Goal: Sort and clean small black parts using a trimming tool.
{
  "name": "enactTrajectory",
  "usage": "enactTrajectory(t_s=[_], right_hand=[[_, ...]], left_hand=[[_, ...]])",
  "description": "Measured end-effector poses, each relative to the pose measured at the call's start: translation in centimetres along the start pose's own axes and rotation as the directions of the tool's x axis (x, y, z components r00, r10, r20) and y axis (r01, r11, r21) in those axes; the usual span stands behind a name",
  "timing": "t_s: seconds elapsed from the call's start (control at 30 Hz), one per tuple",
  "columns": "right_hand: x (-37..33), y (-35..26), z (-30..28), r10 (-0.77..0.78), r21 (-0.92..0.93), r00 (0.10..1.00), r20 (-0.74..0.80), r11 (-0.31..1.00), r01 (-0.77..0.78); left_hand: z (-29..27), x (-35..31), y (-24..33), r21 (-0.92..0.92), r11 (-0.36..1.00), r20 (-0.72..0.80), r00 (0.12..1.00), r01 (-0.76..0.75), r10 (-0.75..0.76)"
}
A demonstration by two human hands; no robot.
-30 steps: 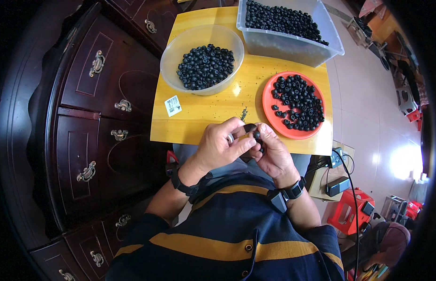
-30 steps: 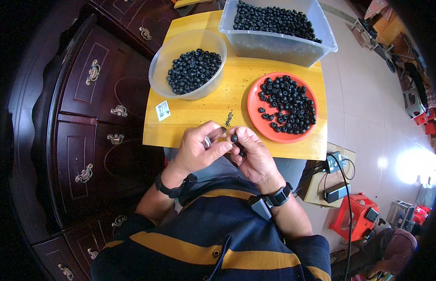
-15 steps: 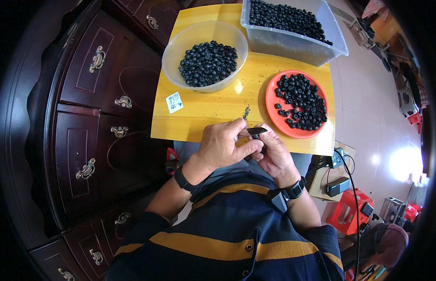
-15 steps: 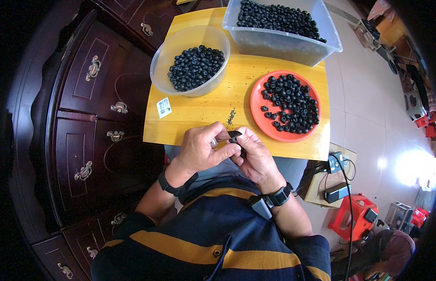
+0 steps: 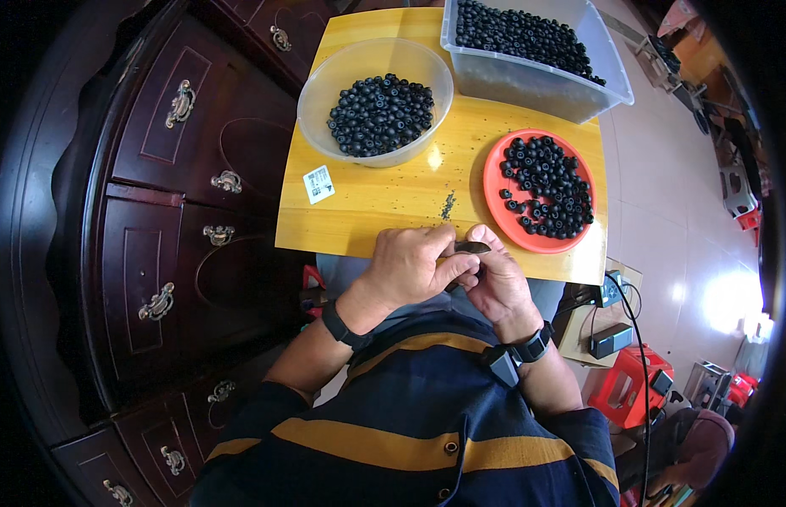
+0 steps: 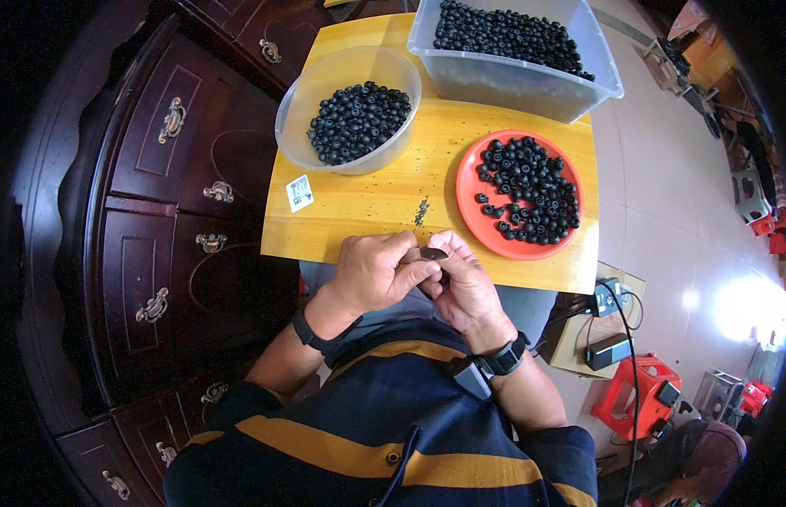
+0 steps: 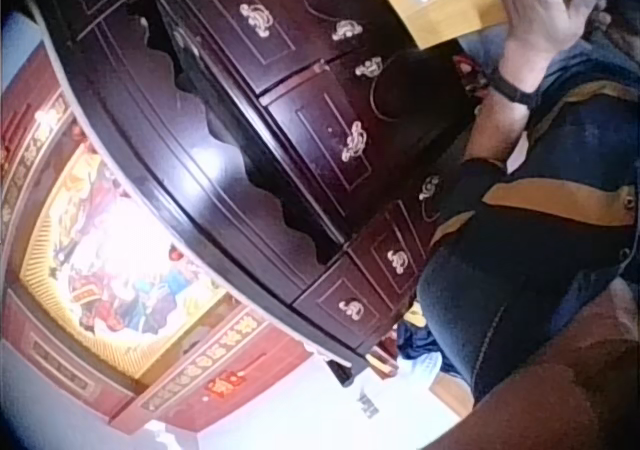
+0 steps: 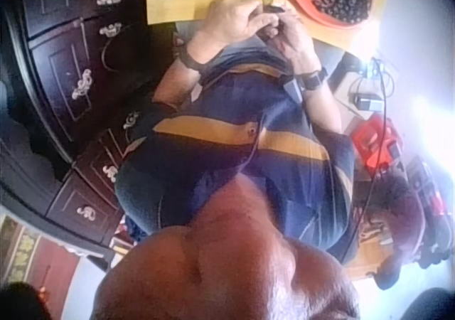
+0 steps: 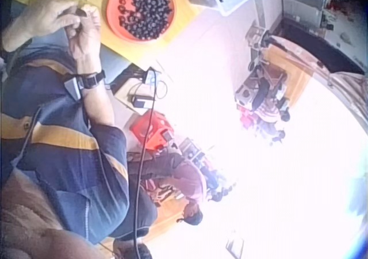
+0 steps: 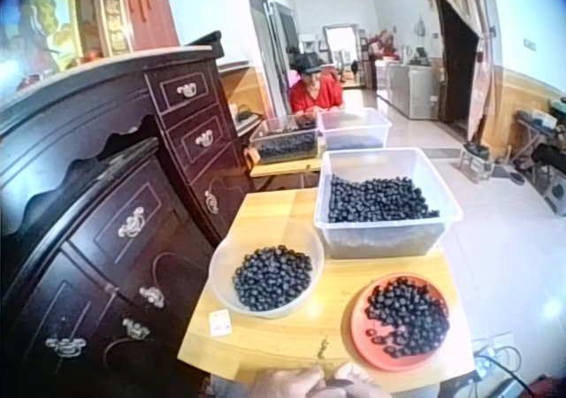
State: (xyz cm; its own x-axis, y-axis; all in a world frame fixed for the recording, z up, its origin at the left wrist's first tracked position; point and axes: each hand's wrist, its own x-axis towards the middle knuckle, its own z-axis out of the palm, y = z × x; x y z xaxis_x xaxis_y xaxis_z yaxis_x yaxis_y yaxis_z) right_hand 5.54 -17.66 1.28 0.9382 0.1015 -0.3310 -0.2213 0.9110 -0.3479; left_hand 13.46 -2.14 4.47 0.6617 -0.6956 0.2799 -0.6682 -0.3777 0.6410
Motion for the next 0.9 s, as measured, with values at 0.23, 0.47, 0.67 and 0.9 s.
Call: enactTrajectory(t_s=[0.23,0.47,0.67,0.9], right_hand=[[-0.1,0.3,0.6,0.002,0.027,1.0,-0.01,1.0,-0.001],[-0.1,0.0,0.7,0.073,0.044,0.995,-0.075,0.997,-0.07],[0.1,-0.4,0.3,0.093,0.045,0.995,0.034,0.994,-0.095],[0.0,-1.2,0.8,0.129,0.129,0.991,-0.02,0.984,-0.125]], left_hand=[[-0.6,0.1,-0.3,-0.129,0.991,-0.067,0.997,0.021,-0.03],[-0.8,0.6,0.9,-0.286,0.958,-0.11,0.992,0.02,-0.053],[-1.1,0.9,0.5,-0.255,0.967,-0.056,0.998,0.026,-0.042],[-6.2,4.9,-0.2,-0.151,0.986,-0.46,0.878,0.065,-0.129]])
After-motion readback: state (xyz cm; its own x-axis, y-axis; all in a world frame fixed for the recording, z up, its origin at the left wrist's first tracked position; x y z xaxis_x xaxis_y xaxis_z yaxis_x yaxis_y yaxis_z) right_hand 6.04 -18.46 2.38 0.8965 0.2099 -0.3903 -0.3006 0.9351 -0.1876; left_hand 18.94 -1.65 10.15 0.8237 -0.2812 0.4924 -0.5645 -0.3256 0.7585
